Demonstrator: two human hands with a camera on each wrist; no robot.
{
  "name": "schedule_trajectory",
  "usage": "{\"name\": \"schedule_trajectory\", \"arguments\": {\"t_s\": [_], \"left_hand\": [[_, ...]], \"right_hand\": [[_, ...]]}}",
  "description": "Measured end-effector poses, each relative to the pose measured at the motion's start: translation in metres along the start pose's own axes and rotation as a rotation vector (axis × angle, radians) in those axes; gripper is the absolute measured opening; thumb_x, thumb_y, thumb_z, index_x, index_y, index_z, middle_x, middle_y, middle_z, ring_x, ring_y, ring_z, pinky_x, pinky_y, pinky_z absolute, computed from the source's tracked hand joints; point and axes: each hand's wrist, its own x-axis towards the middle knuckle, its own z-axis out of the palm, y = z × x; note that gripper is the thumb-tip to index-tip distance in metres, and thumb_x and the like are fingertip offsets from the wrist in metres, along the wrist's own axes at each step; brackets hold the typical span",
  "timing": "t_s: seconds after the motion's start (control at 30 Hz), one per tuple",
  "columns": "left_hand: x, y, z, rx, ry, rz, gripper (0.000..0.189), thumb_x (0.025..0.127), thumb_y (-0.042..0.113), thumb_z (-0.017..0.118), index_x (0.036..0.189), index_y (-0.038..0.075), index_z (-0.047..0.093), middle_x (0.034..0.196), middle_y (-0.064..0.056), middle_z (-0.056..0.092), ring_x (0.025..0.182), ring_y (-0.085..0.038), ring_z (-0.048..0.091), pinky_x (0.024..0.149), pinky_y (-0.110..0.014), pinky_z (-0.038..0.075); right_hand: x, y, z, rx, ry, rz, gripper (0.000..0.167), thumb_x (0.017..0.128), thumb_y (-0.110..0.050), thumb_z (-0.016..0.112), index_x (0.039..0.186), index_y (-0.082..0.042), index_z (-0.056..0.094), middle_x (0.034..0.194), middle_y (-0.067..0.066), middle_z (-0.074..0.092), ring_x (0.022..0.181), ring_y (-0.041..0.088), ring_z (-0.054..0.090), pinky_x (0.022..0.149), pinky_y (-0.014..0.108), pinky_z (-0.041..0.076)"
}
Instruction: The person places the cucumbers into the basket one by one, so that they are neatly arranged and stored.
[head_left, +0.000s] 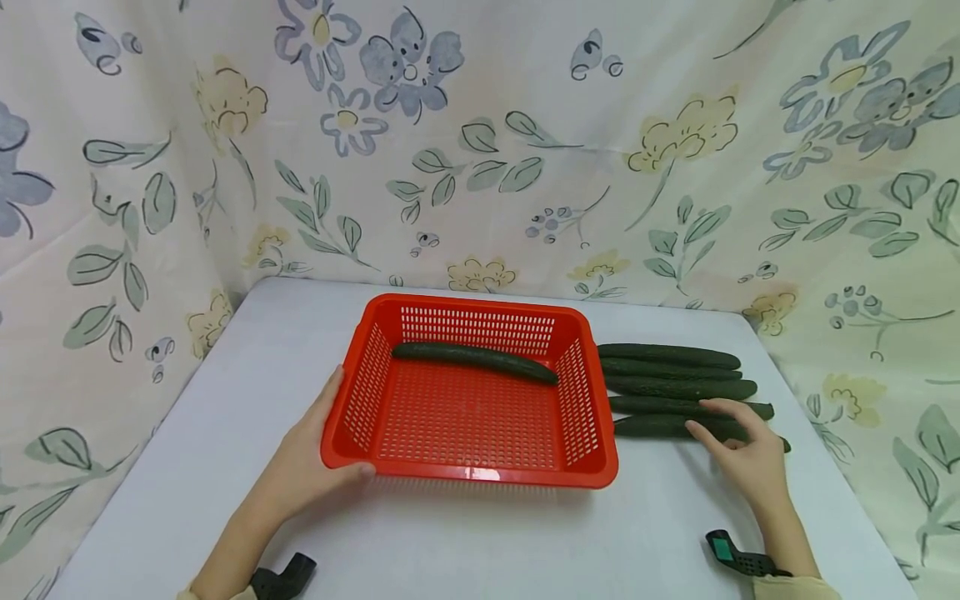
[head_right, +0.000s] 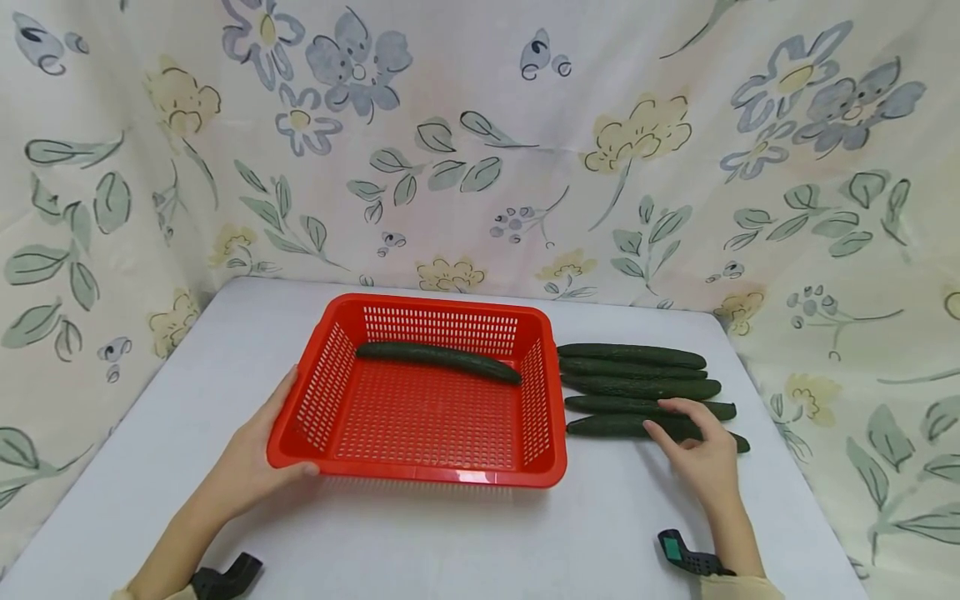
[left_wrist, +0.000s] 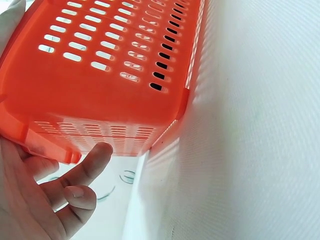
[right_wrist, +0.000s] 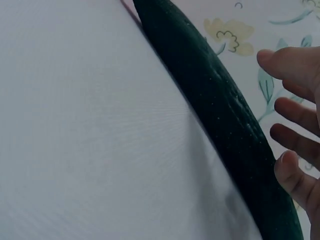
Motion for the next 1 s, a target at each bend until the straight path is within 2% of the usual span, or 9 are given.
{"name": "schedule_trajectory", "arguments": {"t_s": [0.13,0.23,0.3,0.47,0.7,0.8,0.87,0.93,1.0], "left_hand": [[-0.001,0.001,0.0,-0.003,-0.006,-0.015,0.133,0.074,0.047,0.094,0.172,0.036,0.004,0.169,-0.016,0.035,0.132,-0.038,0.056,0.088,-0.047,0.059],[-0.002,0.002,-0.001,0.006,-0.006,-0.022,0.134,0.074,0.048,0.094,0.172,0.033,0.004,0.169,-0.017,0.035,0.132,-0.039,0.056,0.089,-0.048,0.058],[-0.002,0.002,-0.001,0.012,-0.004,-0.022,0.135,0.073,0.048,0.094,0.172,0.032,0.004,0.17,-0.018,0.033,0.133,-0.04,0.055,0.091,-0.05,0.058],[-0.002,0.002,-0.001,0.012,-0.004,-0.023,0.135,0.074,0.049,0.094,0.172,0.033,0.004,0.17,-0.019,0.032,0.135,-0.041,0.054,0.091,-0.053,0.059],[-0.002,0.003,-0.001,0.005,-0.007,-0.028,0.133,0.075,0.048,0.093,0.172,0.033,0.005,0.17,-0.019,0.033,0.135,-0.041,0.053,0.091,-0.054,0.06],[-0.003,0.003,-0.001,0.004,-0.007,-0.028,0.132,0.075,0.048,0.093,0.172,0.032,0.005,0.17,-0.018,0.034,0.134,-0.041,0.054,0.089,-0.051,0.061],[-0.003,0.003,-0.001,0.003,-0.006,-0.027,0.132,0.074,0.048,0.093,0.172,0.033,0.005,0.17,-0.018,0.034,0.133,-0.04,0.055,0.089,-0.049,0.06],[-0.002,0.003,-0.001,0.004,-0.005,-0.025,0.132,0.074,0.049,0.093,0.172,0.033,0.005,0.17,-0.018,0.034,0.133,-0.04,0.055,0.088,-0.049,0.06],[-0.002,0.003,-0.001,0.004,-0.004,-0.024,0.132,0.074,0.049,0.093,0.172,0.034,0.005,0.169,-0.018,0.035,0.132,-0.04,0.055,0.088,-0.049,0.061]], "right_hand": [[0.0,0.002,0.001,-0.048,-0.017,-0.048,0.045,0.078,0.0,0.092,0.12,-0.008,0.077,0.122,-0.011,0.067,0.074,-0.006,0.06,0.052,0.011,0.046],[-0.001,0.004,0.001,-0.077,-0.017,-0.061,0.043,0.079,-0.002,0.092,0.119,-0.008,0.078,0.123,0.008,0.068,0.08,-0.005,0.058,0.053,0.01,0.046],[-0.001,0.005,0.001,-0.091,-0.016,-0.063,0.043,0.079,-0.002,0.092,0.119,-0.008,0.078,0.123,0.014,0.068,0.09,-0.007,0.058,0.056,0.009,0.047],[-0.002,0.011,0.001,-0.107,-0.028,-0.081,0.042,0.077,-0.003,0.093,0.116,-0.008,0.079,0.12,0.014,0.069,0.104,-0.016,0.053,0.062,0.005,0.047],[-0.004,0.016,0.003,-0.092,-0.028,-0.122,0.042,0.07,0.0,0.097,0.108,-0.008,0.082,0.115,0.012,0.07,0.108,-0.017,0.048,0.064,0.005,0.046],[-0.004,0.016,0.003,-0.104,-0.02,-0.12,0.04,0.068,-0.003,0.098,0.104,-0.008,0.083,0.112,0.013,0.072,0.109,-0.02,0.047,0.077,0.002,0.044],[-0.003,0.017,0.002,-0.124,-0.021,-0.111,0.041,0.067,-0.005,0.1,0.104,-0.008,0.083,0.111,0.013,0.073,0.11,-0.02,0.047,0.088,-0.001,0.038],[-0.002,0.018,0.0,-0.159,-0.032,-0.091,0.042,0.066,-0.01,0.101,0.105,-0.009,0.083,0.112,0.013,0.074,0.11,-0.012,0.052,0.093,0.0,0.031],[-0.001,0.018,-0.001,-0.196,-0.062,-0.072,0.044,0.067,-0.015,0.101,0.107,-0.009,0.083,0.115,0.014,0.072,0.112,0.006,0.059,0.099,0.014,0.039]]}}
